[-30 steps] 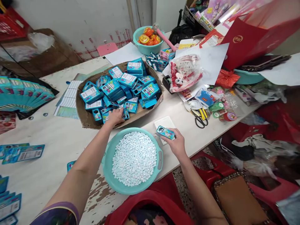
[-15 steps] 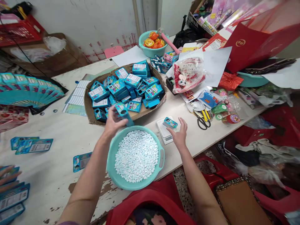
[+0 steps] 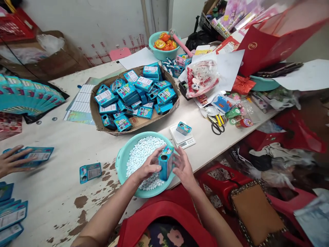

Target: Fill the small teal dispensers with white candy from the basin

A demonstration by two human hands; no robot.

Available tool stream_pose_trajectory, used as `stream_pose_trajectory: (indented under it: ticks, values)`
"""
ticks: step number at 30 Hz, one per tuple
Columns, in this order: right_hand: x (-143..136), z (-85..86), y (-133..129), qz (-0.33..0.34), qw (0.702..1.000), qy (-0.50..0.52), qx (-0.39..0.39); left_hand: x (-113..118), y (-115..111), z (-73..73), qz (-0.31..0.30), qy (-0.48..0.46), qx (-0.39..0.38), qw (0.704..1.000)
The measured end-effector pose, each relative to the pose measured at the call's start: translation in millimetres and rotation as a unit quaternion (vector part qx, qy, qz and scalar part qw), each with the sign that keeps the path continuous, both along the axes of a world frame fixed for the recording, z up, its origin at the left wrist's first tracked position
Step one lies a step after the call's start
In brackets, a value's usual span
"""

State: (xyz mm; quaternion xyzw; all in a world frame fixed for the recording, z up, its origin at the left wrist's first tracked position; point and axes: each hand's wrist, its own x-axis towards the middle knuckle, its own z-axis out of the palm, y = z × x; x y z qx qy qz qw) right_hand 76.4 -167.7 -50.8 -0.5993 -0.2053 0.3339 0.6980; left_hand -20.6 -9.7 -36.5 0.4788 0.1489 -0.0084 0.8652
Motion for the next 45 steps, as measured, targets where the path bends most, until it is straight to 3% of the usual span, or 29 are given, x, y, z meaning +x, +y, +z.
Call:
stream_pose_trajectory:
  ticks: [3, 4, 6, 8, 10, 13, 15, 17, 22, 25, 27, 29, 32, 35, 39, 42, 45]
  values:
    - [-18.3, -3.8, -19.5, 0.013, 0.995, 0.095, -0.016, -16.3, -7.4, -8.6, -0.108, 0.061, 0.023, 0.992]
    - [-23.9, -5.9, -26.4, -0.007, 0.994, 0.108, -0.031, -18.5, -6.4, -13.5, -0.111, 0.087, 0.07, 0.987]
    - [-31.4, -11.1, -39.5, -0.062, 0.989, 0.114, -0.065, -15.3, 1.6, -26.5, -0.043, 0.129, 0.213, 0.968]
    - [-33.0, -16.3, -50.0, -0.095, 0.985, 0.115, -0.089, -2.2, 14.6, -43.5, 0.064, 0.138, 0.374, 0.915]
    - [-30.3, -20.0, -56.3, -0.108, 0.981, 0.132, -0.09, 16.4, 26.5, -63.2, 0.117, 0.118, 0.509, 0.845]
    - [-25.1, -21.4, -58.1, -0.111, 0.977, 0.163, -0.082, 40.4, 31.7, -89.9, 0.095, 0.098, 0.636, 0.76]
    - [-23.6, -20.3, -56.1, -0.107, 0.976, 0.167, -0.084, 46.8, 26.9, -100.4, 0.058, 0.103, 0.672, 0.731]
    - [-23.2, -18.1, -52.5, -0.105, 0.978, 0.156, -0.095, 44.3, 20.1, -104.1, 0.018, 0.104, 0.681, 0.724]
    - [-20.4, -7.8, -37.1, -0.089, 0.982, 0.082, -0.143, 16.0, 14.4, -100.9, 0.001, 0.155, 0.655, 0.74]
    - [-18.4, -1.0, -25.0, -0.079, 0.984, 0.039, -0.158, 0.3, 17.1, -99.0, 0.051, 0.188, 0.579, 0.792]
    - [-18.5, 1.9, -17.8, -0.076, 0.983, 0.004, -0.167, -5.6, 18.2, -96.4, 0.107, 0.212, 0.47, 0.85]
    - [-19.5, 4.0, -12.0, -0.077, 0.979, -0.053, -0.184, -7.8, 17.9, -90.1, 0.162, 0.229, 0.313, 0.908]
    - [-21.6, 7.7, -5.0, -0.063, 0.962, -0.161, -0.211, -6.3, 16.5, -69.1, 0.202, 0.194, 0.087, 0.956]
    - [-24.2, 11.9, 3.2, -0.035, 0.94, -0.26, -0.218, -2.4, 15.5, -36.2, 0.211, 0.125, -0.025, 0.969]
    - [-29.9, 12.2, 17.4, 0.012, 0.907, -0.352, -0.229, 3.7, 12.1, 2.3, 0.249, 0.053, -0.053, 0.966]
    - [-33.9, 9.0, 26.6, 0.038, 0.893, -0.378, -0.24, 8.3, 8.5, 12.5, 0.288, 0.037, -0.038, 0.956]
    - [-35.5, 6.4, 31.8, 0.04, 0.893, -0.379, -0.241, 12.1, 6.5, 10.5, 0.321, 0.027, -0.022, 0.947]
